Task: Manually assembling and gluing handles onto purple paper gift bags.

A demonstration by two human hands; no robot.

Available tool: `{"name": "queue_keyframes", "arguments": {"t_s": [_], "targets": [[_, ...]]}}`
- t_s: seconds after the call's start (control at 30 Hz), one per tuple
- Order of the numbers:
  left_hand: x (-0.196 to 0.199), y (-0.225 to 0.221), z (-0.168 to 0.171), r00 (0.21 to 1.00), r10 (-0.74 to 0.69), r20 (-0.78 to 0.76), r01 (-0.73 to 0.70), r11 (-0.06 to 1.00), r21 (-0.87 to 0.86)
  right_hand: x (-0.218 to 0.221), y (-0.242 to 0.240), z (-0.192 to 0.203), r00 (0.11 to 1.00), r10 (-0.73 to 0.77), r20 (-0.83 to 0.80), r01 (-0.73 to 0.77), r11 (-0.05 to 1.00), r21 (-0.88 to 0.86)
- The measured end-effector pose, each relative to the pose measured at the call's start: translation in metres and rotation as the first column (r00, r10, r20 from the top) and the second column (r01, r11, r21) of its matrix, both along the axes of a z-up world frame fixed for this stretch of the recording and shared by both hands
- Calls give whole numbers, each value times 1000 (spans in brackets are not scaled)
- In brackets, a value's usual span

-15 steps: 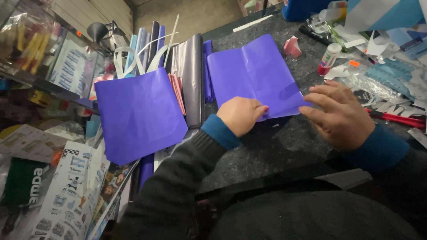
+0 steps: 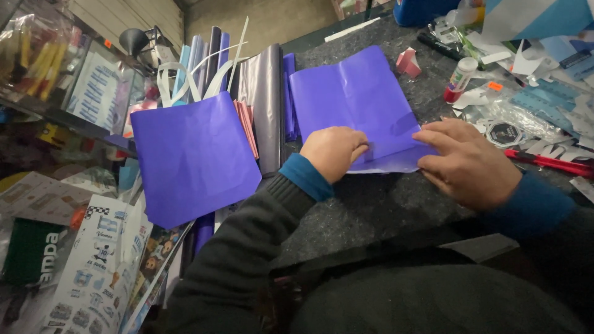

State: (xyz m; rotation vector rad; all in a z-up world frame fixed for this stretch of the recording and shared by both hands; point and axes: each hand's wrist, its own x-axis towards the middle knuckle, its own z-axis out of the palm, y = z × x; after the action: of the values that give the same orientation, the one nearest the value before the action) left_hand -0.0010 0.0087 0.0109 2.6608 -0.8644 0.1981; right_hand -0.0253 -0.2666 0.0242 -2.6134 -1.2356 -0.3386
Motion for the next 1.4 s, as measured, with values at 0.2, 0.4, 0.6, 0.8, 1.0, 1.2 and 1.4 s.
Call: {"name": "queue_keyframes", "arguments": {"t_s": [0.2,0.4,0.6,0.8,1.0,1.2,1.4], "targets": [[-1,12,5,978,179,-106,-175,984,40,-4,9,3,991,54,125,-26,978,-209],[0,14,-1,974,191,-124,-191,981,15,-15,49,16,940,309,148,-260,924,-280],[6,15,-5,967,222,-126,-225,974,-15,14,80,-6,835,115,-538,-289,924,-251],[11,29,-1,973,172,-155,-186,979,-79,75,92,-74,684,440,-582,-495,866,72],[-17,69,-4,971,210,-111,-235,919,-316,71,123,-63,765,490,-419,-541,841,-3],[-51,89,-48,936,316,-152,-349,883,-313,77,148,-58,826,290,-484,-467,832,-298],[-70,90,-69,939,333,-87,-340,860,-379,96,157,-66,815,269,-514,-487,798,-355]]}}
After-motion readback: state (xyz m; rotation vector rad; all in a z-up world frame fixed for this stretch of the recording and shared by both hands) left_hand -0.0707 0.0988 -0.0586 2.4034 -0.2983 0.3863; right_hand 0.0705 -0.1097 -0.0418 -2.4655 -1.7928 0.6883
